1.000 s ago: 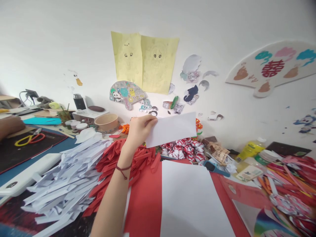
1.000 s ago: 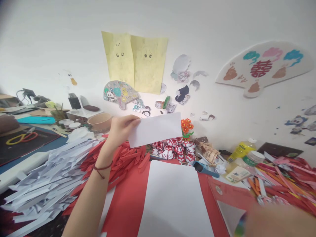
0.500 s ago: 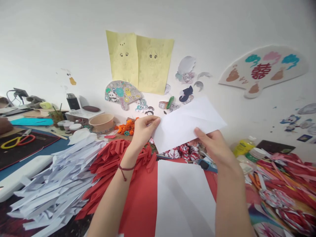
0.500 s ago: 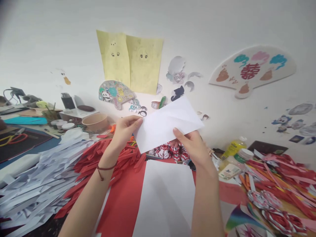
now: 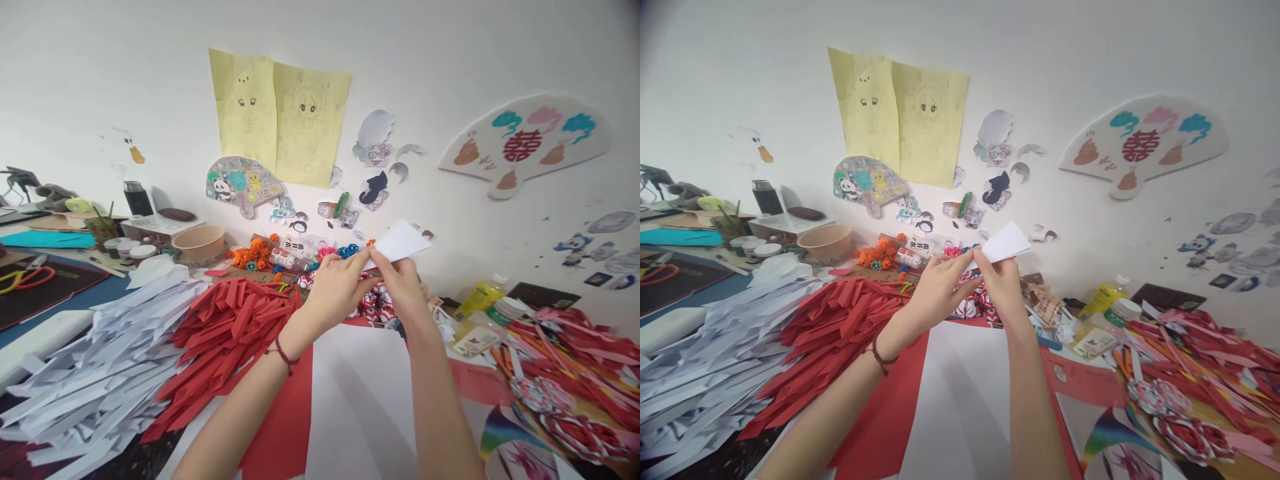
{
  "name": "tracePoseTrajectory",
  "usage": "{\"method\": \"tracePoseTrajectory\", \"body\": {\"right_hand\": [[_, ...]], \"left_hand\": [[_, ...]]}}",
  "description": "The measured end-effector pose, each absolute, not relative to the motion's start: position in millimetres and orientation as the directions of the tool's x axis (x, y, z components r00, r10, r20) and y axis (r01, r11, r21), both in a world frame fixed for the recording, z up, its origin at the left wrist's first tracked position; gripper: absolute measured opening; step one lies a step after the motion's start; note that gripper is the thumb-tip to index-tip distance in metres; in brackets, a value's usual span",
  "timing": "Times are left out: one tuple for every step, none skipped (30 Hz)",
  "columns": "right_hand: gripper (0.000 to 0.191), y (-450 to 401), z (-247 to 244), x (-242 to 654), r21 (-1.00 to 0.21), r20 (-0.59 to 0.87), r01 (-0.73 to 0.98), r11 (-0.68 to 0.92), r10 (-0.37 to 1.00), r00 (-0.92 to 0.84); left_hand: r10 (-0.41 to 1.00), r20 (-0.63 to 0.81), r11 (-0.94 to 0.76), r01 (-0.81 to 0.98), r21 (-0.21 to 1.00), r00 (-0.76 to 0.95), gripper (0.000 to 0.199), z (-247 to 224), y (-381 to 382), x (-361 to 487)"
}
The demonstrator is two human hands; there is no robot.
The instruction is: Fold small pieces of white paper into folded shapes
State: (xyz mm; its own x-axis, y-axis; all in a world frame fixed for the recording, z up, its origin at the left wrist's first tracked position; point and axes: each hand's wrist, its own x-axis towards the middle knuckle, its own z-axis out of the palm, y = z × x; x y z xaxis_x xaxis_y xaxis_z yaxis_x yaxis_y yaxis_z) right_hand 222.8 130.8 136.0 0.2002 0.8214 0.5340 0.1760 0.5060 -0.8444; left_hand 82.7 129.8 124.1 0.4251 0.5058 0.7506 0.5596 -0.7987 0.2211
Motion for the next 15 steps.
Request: {"method": "tracePoseTrajectory", "body": {"right_hand": [[0.035, 131, 136, 221, -0.832, 0.552, 0.185, 0.523, 0.816, 0.174], [0.036, 131, 136, 220, -0.822, 0.564, 0.194, 0.535, 0.812, 0.149], [0.036, 131, 136, 219, -0.814, 0.572, 0.202, 0.544, 0.811, 0.123], [0.035, 132, 135, 218, -0.807, 0.58, 0.208, 0.552, 0.809, 0.101], [0.035, 133, 134, 218, -0.802, 0.584, 0.215, 0.558, 0.808, 0.082], [0.035, 134, 133, 219, -0.798, 0.585, 0.224, 0.559, 0.809, 0.063], [0.035, 136, 132, 220, -0.796, 0.583, 0.233, 0.558, 0.811, 0.049], [0.035, 136, 131, 221, -0.797, 0.578, 0.243, 0.554, 0.815, 0.041], [0.036, 137, 130, 222, -0.798, 0.573, 0.254, 0.547, 0.819, 0.037], [0.037, 138, 129, 223, -0.799, 0.568, 0.264, 0.541, 0.823, 0.03], [0.037, 138, 129, 223, -0.798, 0.564, 0.269, 0.54, 0.826, 0.017], [0.037, 138, 128, 223, -0.797, 0.561, 0.269, 0.54, 0.828, 0.0], [0.036, 138, 128, 224, -0.797, 0.558, 0.268, 0.541, 0.83, -0.016], [0.036, 138, 128, 223, -0.798, 0.554, 0.266, 0.541, 0.832, -0.027], [0.035, 139, 127, 223, -0.799, 0.551, 0.266, 0.539, 0.834, -0.034]], "left_hand": [[0.519, 0.746, -0.806, 0.529, 0.265, 0.417, 0.047, 124, 131, 81], [0.538, 0.739, -0.807, 0.5, 0.314, 0.404, 0.047, 125, 133, 80], [0.564, 0.727, -0.801, 0.472, 0.367, 0.391, 0.047, 126, 133, 78], [0.592, 0.71, -0.791, 0.445, 0.42, 0.382, 0.047, 127, 134, 76], [0.619, 0.689, -0.777, 0.418, 0.47, 0.377, 0.047, 129, 134, 73], [0.64, 0.67, -0.765, 0.39, 0.513, 0.375, 0.047, 130, 134, 72], [0.653, 0.657, -0.757, 0.358, 0.547, 0.376, 0.047, 131, 135, 70], [0.658, 0.651, -0.753, 0.322, 0.574, 0.378, 0.047, 131, 136, 68], [0.657, 0.65, -0.753, 0.284, 0.594, 0.383, 0.046, 131, 137, 67], [0.651, 0.654, -0.756, 0.243, 0.608, 0.386, 0.046, 131, 138, 66], [0.644, 0.66, -0.758, 0.206, 0.619, 0.386, 0.045, 131, 140, 65], [0.641, 0.664, -0.758, 0.177, 0.628, 0.385, 0.045, 130, 142, 65], [0.641, 0.666, -0.755, 0.158, 0.636, 0.382, 0.044, 129, 143, 64], [0.644, 0.664, -0.752, 0.151, 0.642, 0.379, 0.043, 129, 145, 63], [0.648, 0.66, -0.748, 0.154, 0.645, 0.379, 0.042, 128, 146, 63]]}}
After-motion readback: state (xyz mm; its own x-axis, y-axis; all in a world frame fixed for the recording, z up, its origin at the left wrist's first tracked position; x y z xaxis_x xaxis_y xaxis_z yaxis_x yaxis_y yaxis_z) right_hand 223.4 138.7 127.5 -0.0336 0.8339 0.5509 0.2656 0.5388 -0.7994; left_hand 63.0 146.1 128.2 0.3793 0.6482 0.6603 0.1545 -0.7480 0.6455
